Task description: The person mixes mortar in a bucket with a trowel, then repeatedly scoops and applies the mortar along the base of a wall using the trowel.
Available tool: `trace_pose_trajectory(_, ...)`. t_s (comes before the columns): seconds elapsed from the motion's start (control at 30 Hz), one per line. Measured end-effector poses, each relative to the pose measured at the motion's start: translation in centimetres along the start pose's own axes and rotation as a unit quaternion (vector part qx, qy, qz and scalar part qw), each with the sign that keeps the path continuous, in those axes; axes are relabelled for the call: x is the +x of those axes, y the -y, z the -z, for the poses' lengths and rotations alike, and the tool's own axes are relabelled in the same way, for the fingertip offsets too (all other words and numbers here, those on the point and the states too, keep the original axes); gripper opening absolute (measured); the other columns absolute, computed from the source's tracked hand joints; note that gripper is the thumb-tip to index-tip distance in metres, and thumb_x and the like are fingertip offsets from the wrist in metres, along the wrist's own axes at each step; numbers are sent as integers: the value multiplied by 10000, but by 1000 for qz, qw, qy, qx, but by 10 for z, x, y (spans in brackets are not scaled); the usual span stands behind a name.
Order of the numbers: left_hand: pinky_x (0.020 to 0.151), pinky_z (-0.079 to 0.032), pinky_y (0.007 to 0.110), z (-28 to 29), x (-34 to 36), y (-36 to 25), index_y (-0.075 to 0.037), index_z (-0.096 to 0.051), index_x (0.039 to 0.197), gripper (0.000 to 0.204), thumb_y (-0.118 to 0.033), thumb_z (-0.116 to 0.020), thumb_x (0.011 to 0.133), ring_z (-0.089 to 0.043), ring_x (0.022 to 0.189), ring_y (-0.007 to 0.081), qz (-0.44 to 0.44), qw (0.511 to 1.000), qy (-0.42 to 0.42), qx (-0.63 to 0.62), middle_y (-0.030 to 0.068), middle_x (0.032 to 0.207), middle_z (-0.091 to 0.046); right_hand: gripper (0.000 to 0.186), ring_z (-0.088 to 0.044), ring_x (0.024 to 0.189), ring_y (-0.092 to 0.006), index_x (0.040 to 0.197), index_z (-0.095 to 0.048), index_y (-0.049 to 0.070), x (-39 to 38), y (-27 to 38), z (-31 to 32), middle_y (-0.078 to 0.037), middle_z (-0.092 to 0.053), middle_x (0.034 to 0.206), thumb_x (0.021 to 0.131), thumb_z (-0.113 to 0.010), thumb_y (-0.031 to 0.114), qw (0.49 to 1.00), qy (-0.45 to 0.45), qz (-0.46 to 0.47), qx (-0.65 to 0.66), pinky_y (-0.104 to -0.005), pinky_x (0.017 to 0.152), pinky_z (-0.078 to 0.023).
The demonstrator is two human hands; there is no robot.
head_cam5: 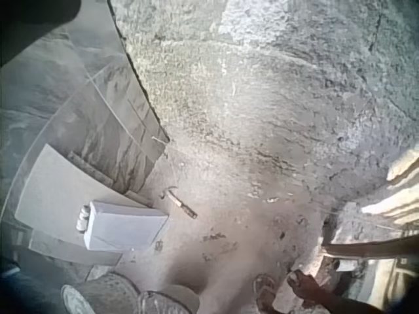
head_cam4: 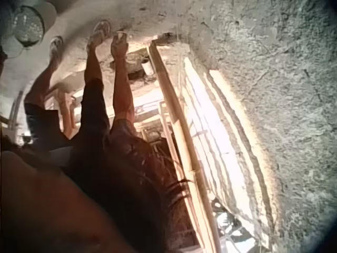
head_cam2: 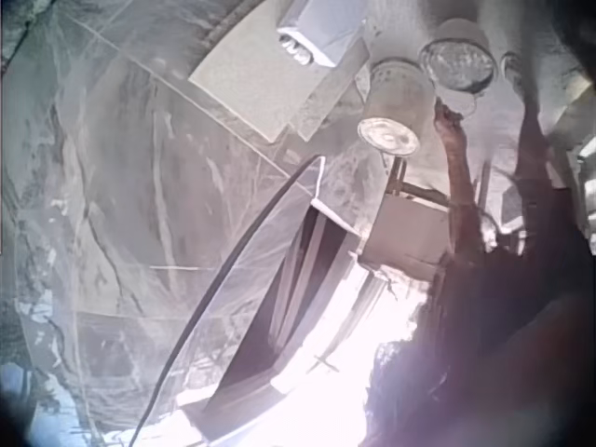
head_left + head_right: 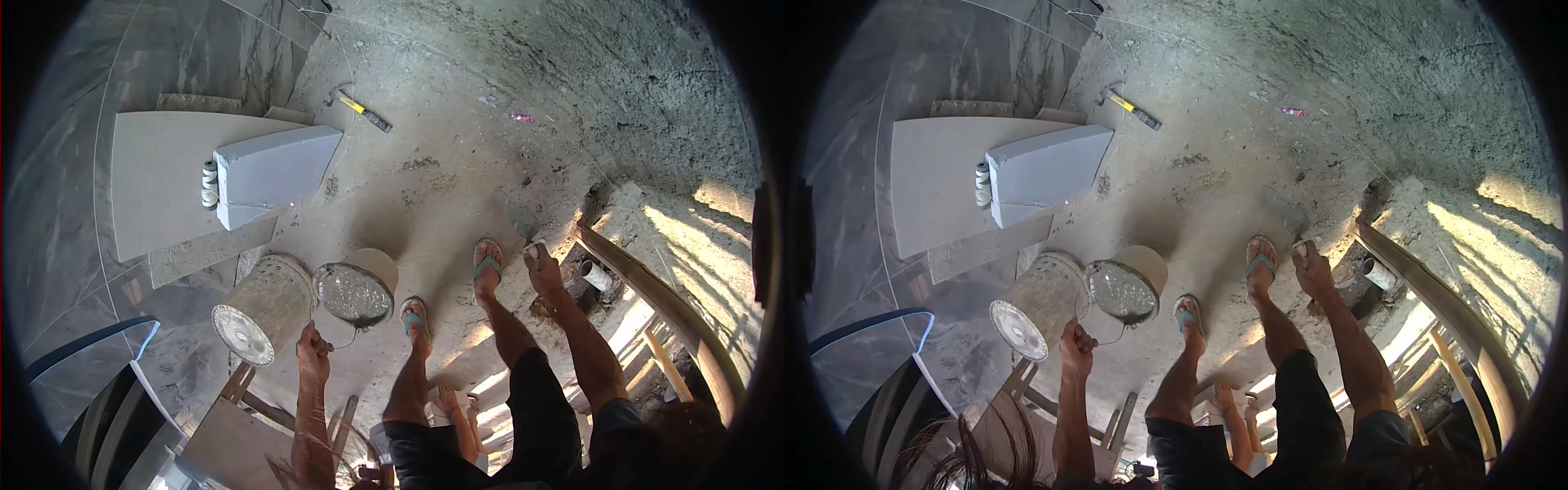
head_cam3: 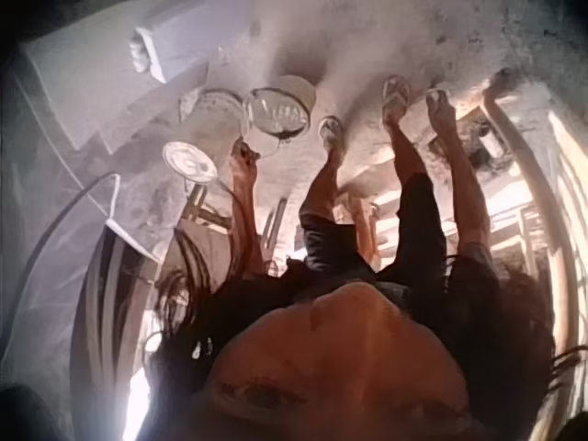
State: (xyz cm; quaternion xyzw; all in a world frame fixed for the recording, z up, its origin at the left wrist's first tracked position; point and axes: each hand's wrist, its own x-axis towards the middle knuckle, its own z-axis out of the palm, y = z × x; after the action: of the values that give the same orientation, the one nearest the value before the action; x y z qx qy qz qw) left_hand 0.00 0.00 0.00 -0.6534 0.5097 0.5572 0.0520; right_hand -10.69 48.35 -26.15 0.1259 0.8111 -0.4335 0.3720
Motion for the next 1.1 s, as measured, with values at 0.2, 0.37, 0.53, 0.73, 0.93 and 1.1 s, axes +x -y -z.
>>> trace_pose_trajectory(0.2,572,-297,267,-226,51,32,-182,-431,702,359,-335,-683,906,-274,560,51,-80,968,239,16,-87,644,-312,372,-622,873,-525,1263,-467,71,100,61,138,-292,-655,882,938,-570,218,978,-107,111,-144,-568,746,-502)
trace_pose_trajectory(0.37,590,-306,273,-280,92,-26,-124,-471,776,304,-308,-684,892,-333,618,69,-149,920,338,129,-50,688,-394,367,-622,917,-496,1263,-473,85,268,130,131,-287,-648,986,921,-566,179,917,-199,235,-255,-566,773,-495)
trace_pose_trajectory(0.53,747,-517,272,-251,156,-45,-25,-536,1053,182,-39,-666,926,-630,790,116,-136,873,447,138,21,821,-605,351,-637,942,-487,1272,-508,79,430,245,81,-282,-664,1002,938,-546,181,881,-250,267,-302,-538,781,-519)
trace_pose_trajectory(0.73,865,-537,396,-227,169,-60,-28,-503,1265,432,-133,-702,897,-676,1016,310,-424,777,208,417,154,1023,-691,327,-663,993,-461,1246,-495,41,544,335,51,-278,-667,1044,953,-520,183,848,-293,250,-364,-530,848,-540)
trace_pose_trajectory(0.93,927,-506,420,-150,136,-58,-32,-561,1254,430,-189,-718,886,-675,1032,322,-431,748,108,493,168,979,-700,391,-657,910,-506,1307,-465,56,516,269,13,-313,-663,936,962,-521,230,841,-184,289,-419,-575,784,-522)
trace_pose_trajectory(1.1,1134,-332,541,-137,118,-47,-57,-570,1260,428,-292,-678,919,-651,1079,330,-419,748,93,506,156,1017,-697,404,-668,976,-471,1297,-454,-1,481,297,65,-315,-671,1015,941,-527,176,842,-190,276,-422,-554,839,-529)
